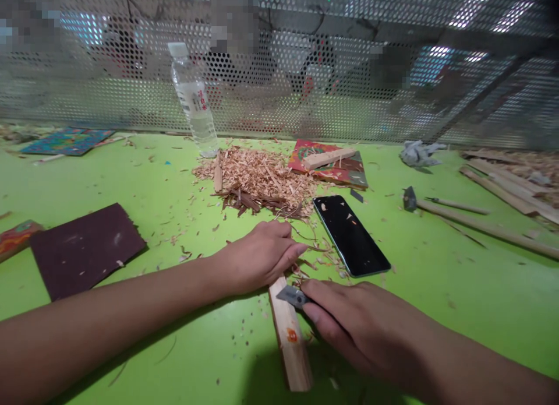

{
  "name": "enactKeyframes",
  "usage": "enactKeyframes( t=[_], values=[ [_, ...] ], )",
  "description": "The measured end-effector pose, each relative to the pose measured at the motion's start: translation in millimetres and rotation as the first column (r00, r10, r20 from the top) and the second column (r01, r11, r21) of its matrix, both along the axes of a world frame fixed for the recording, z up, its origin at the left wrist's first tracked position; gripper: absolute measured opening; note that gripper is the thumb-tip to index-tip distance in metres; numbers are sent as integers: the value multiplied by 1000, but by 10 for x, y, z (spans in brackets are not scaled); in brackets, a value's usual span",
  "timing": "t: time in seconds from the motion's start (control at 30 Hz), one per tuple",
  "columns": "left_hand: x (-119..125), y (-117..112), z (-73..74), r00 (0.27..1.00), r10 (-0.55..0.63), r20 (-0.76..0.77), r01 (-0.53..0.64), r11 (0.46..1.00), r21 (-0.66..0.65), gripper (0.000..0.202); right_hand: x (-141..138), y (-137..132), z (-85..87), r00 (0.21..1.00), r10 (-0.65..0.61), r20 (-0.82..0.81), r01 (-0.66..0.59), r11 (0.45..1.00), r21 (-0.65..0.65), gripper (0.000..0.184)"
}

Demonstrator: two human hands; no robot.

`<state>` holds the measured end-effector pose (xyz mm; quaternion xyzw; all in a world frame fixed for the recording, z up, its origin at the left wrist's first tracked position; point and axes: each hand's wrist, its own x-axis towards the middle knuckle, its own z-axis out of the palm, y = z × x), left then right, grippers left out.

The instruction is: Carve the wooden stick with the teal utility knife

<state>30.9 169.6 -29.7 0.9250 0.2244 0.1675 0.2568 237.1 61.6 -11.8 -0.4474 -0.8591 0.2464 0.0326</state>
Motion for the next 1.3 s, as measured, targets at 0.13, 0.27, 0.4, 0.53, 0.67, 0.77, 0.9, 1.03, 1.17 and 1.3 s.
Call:
enactKeyframes(
  t=[0.13,0.27,0.4,0.53,0.67,0.77,0.9,1.03,1.17,1.3],
  values=[
    [-1,-3,-22,1000,-11,-15,12,1000,24,51,4,25,12,996,33,87,-34,999,15,27],
    [0,-9,-51,1000,0,-27,1,1000,22,51,3,44,60,985,79,153,-82,996,17,25],
    [-3,-29,-48,999,12,-41,-11,999,34,51,10,74,93,980,106,166,-114,993,35,23],
    [-5,-43,-33,998,18,-57,-16,999,34,51,12,73,123,975,133,178,-142,989,39,20],
    [-6,-39,-30,998,25,-61,-22,998,58,52,7,-19,194,966,196,171,-199,980,4,17],
    [-10,-35,-33,998,30,-56,-27,997,69,53,16,-77,206,972,200,123,-198,980,-26,20],
    [-16,-37,-25,999,15,-44,-11,997,74,52,30,-41,93,991,120,53,-125,987,100,22],
    [-16,-40,-6,999,4,-39,-2,998,58,50,-6,49,2,996,51,79,-65,981,183,22],
    [-17,-42,6,999,6,-45,-5,999,31,49,-53,71,2,984,50,169,-80,981,174,20],
    [-23,-44,8,1000,9,-24,-9,1000,7,48,-52,35,-36,981,79,175,-120,963,241,19]
  ],
)
